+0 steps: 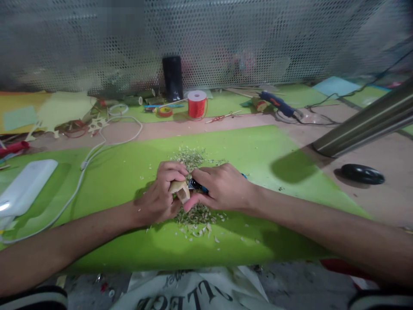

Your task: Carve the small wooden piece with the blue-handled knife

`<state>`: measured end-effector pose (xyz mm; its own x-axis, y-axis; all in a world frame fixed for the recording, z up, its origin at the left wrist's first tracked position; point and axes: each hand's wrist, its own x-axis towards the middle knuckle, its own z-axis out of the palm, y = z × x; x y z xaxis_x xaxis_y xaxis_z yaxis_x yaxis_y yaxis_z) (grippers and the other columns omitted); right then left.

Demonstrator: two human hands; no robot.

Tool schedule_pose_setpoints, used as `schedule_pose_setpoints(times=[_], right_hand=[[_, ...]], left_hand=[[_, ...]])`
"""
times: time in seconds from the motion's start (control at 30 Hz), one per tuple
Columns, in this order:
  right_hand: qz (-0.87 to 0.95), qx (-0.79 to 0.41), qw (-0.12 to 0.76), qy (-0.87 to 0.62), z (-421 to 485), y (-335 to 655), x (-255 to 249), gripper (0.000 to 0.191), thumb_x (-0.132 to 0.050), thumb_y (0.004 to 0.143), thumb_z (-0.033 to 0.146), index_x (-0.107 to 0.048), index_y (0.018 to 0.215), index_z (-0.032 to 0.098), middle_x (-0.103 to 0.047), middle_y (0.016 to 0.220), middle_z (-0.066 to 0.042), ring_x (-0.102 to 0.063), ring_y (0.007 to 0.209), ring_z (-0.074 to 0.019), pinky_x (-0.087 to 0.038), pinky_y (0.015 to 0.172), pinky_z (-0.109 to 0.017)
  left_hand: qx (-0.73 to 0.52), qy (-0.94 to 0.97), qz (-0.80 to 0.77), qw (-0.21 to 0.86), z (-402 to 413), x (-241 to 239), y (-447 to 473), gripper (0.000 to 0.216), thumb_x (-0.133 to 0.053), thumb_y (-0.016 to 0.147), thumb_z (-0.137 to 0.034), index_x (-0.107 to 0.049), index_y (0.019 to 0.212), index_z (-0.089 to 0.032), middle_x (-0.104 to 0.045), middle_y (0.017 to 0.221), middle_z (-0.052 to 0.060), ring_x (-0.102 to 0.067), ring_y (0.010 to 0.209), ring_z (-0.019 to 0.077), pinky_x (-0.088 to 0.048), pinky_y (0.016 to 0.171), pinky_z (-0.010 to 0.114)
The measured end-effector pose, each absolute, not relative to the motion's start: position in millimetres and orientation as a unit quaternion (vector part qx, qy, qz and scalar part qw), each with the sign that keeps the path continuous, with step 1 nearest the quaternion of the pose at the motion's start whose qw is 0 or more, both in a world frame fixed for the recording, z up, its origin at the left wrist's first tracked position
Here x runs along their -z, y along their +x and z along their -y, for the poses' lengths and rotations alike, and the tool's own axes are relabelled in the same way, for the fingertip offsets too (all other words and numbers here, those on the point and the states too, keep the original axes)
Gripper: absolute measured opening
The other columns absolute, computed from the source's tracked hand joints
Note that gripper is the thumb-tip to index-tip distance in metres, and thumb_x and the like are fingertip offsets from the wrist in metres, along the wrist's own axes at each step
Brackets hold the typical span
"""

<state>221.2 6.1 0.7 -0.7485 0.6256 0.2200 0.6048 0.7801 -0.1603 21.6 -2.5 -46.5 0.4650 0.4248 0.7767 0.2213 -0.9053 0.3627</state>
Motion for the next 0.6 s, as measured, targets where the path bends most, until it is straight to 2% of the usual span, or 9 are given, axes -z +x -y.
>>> schedule_pose_setpoints(times=[0.1, 0.27, 0.43, 0.6], right_hand=[[0.933, -0.034, 0.139, -0.329, -6.0, 221.0, -1.0, 0.082, -0.002, 0.087, 0.077, -0.057, 0.081, 0.017, -0.057, 0.059, -0.003, -0.04, 0.045, -0.0122, -0.013, 0.048, -0.028], [0.929, 0.018, 0.185, -0.32, -3.1, 219.5, -1.3, 0.083, -0.008, 0.085, 0.081, -0.059, 0.083, 0.015, -0.055, 0.058, -0.003, -0.039, 0.046, -0.0121, -0.013, 0.047, -0.027], [0.926, 0.058, 0.222, -0.299, -1.4, 218.9, -0.3, 0.077, -0.015, 0.088, 0.078, -0.06, 0.087, 0.015, -0.055, 0.058, -0.003, -0.037, 0.045, -0.0122, -0.012, 0.046, -0.027], [0.936, 0.048, 0.179, -0.299, -1.8, 218.8, 0.9, 0.073, -0.012, 0.092, 0.071, -0.059, 0.083, 0.016, -0.058, 0.062, -0.003, -0.034, 0.046, -0.0108, -0.011, 0.047, -0.028]], left_hand=[[-0.479, 0.852, -0.188, 0.099, 3.1, 44.9, 21.4, 0.06, -0.074, 0.08, -0.035, -0.036, 0.124, -0.021, -0.048, 0.109, 0.01, -0.05, 0.107, 0.0236, -0.052, 0.094, 0.045], [-0.459, 0.864, -0.191, 0.083, 3.5, 41.6, 22.5, 0.053, -0.067, 0.085, -0.036, -0.035, 0.123, -0.019, -0.045, 0.105, 0.009, -0.048, 0.104, 0.022, -0.055, 0.086, 0.037], [-0.46, 0.861, -0.191, 0.1, 4.4, 41.0, 23.1, 0.051, -0.065, 0.086, -0.039, -0.034, 0.123, -0.022, -0.046, 0.106, 0.009, -0.048, 0.104, 0.0222, -0.055, 0.085, 0.039], [-0.466, 0.855, -0.217, 0.071, 5.0, 37.5, 23.0, 0.052, -0.07, 0.083, -0.035, -0.036, 0.12, -0.023, -0.048, 0.105, 0.007, -0.053, 0.1, 0.0211, -0.056, 0.082, 0.038]])
